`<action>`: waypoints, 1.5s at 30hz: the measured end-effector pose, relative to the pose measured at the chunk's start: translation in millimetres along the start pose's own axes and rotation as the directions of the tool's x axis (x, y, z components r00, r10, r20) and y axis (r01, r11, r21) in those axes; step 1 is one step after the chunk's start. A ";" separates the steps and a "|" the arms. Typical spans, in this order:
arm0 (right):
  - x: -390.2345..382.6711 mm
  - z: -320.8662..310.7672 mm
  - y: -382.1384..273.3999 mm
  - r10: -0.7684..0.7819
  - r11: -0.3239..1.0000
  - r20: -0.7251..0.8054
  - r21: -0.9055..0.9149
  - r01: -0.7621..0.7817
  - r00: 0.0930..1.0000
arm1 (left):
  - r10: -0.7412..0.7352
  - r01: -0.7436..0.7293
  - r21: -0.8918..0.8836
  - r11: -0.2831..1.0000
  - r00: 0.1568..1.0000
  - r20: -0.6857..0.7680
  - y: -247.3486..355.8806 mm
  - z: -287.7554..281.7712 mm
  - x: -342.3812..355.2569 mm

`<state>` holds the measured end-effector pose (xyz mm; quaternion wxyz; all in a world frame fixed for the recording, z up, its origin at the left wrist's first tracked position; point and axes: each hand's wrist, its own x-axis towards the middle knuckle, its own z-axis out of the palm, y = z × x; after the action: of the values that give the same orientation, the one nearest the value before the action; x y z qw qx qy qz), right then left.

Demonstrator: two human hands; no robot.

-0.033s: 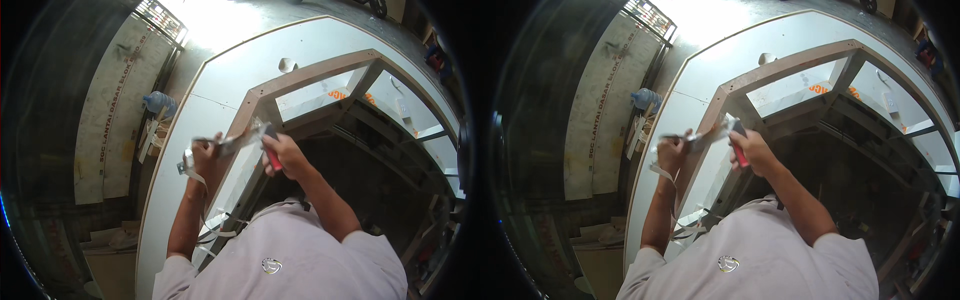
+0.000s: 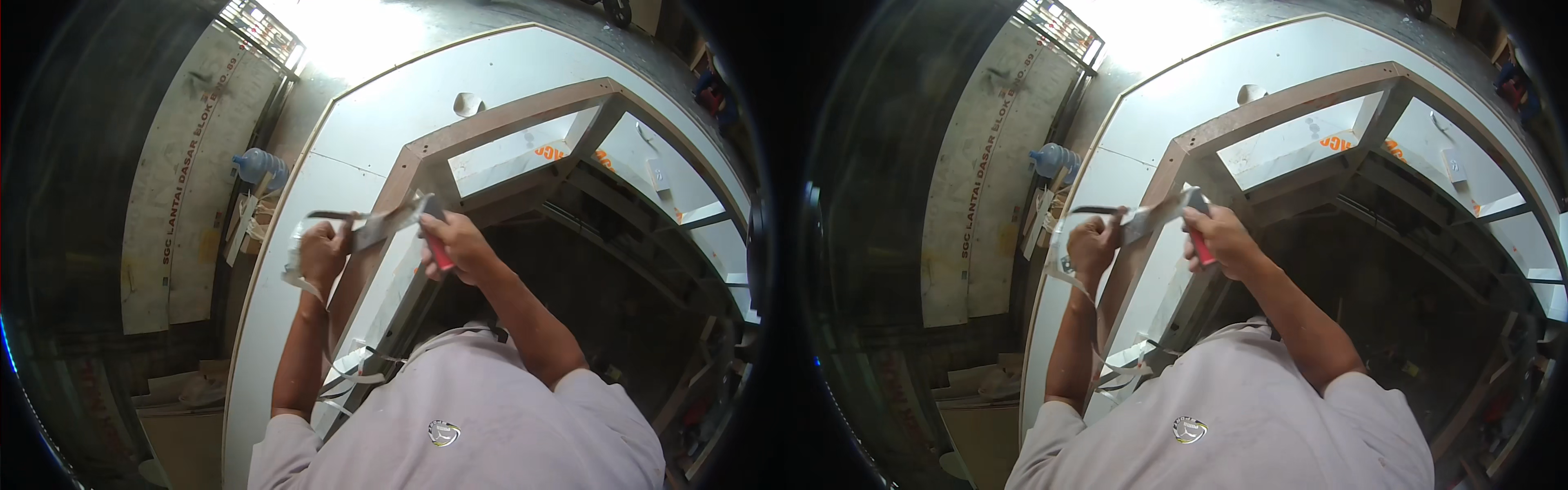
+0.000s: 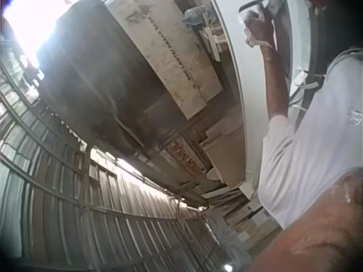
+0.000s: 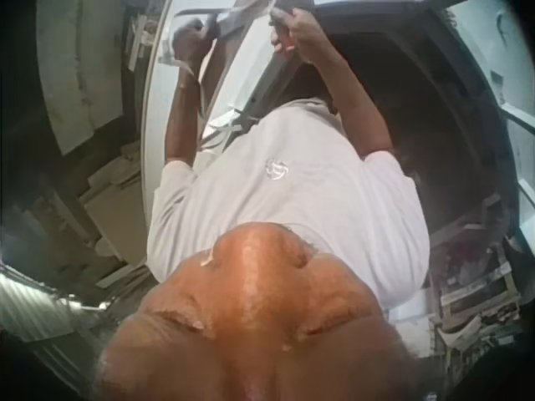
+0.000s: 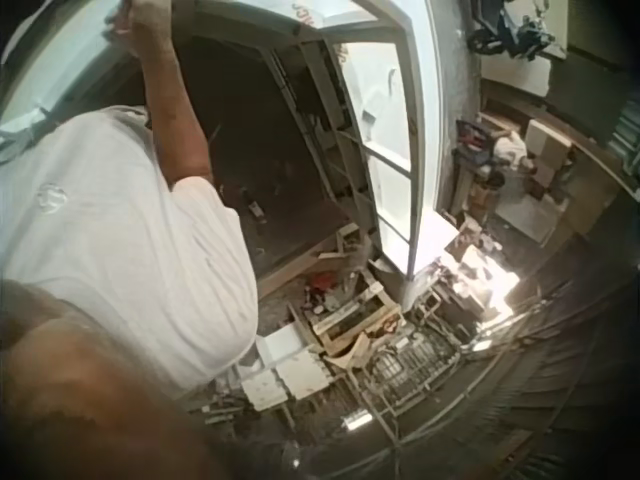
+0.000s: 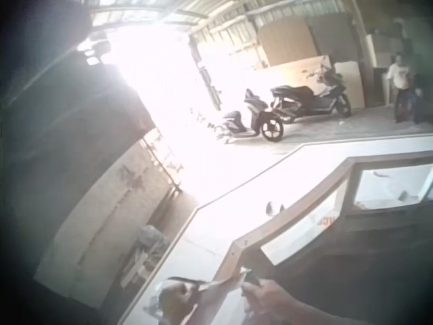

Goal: The person uses a flat hand tool to trim and scrape off excess laminate edging from the corners and sides of a white cabinet frame.

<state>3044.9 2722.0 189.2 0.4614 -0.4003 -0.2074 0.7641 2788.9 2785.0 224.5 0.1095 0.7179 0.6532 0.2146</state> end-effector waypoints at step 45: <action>40.7 -8.7 -31.4 -0.094 0.995 0.038 -0.007 0.095 0.995 | 0.118 -0.110 0.190 0.976 0.993 -0.032 -17.3 24.0 69.0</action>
<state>3058.6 2772.3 188.5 0.4912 -0.3778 -0.2382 0.7479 2788.1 2858.0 207.1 0.0146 0.7565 0.6304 0.1731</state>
